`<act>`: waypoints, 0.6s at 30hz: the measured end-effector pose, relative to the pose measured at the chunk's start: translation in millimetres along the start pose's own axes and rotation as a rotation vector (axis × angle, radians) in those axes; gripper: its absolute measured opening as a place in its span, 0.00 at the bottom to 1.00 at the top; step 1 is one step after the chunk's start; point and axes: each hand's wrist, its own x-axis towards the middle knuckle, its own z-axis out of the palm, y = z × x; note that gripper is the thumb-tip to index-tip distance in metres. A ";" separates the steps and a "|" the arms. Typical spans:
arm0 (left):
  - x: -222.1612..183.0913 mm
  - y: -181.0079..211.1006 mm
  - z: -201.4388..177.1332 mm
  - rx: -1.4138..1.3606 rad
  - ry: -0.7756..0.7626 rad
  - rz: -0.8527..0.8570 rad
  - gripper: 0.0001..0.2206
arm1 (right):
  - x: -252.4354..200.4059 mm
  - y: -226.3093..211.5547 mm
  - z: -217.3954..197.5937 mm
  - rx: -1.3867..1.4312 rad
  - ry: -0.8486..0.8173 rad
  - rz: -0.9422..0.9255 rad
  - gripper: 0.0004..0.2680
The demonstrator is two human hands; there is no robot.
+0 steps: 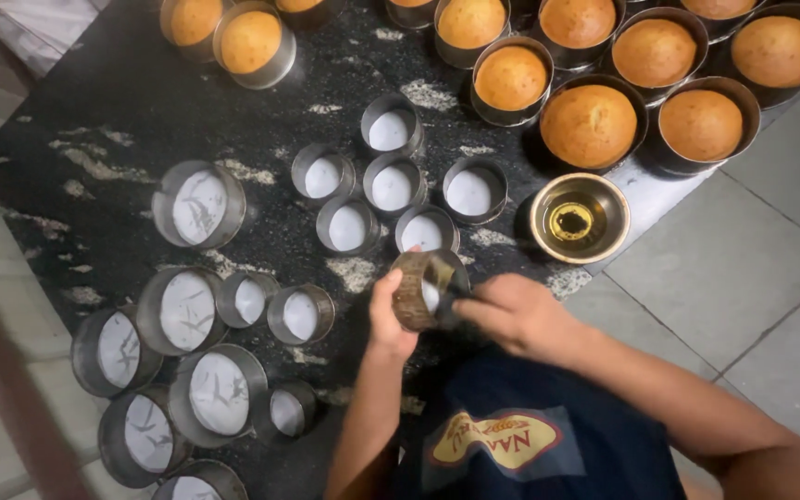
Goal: Greasing the inside of metal cake tins using a brush and oil.
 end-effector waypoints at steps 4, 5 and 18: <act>-3.1 4.1 3.8 -0.012 0.014 -0.053 0.31 | 4.0 -0.2 -3.9 -0.031 -0.036 -0.074 0.13; -4.6 7.6 8.4 0.099 0.010 -0.004 0.31 | 0.2 4.3 -0.1 -0.123 -0.107 0.017 0.12; -17.2 24.2 35.5 0.153 -0.294 0.203 0.38 | -25.8 15.7 43.2 2.049 0.204 1.422 0.21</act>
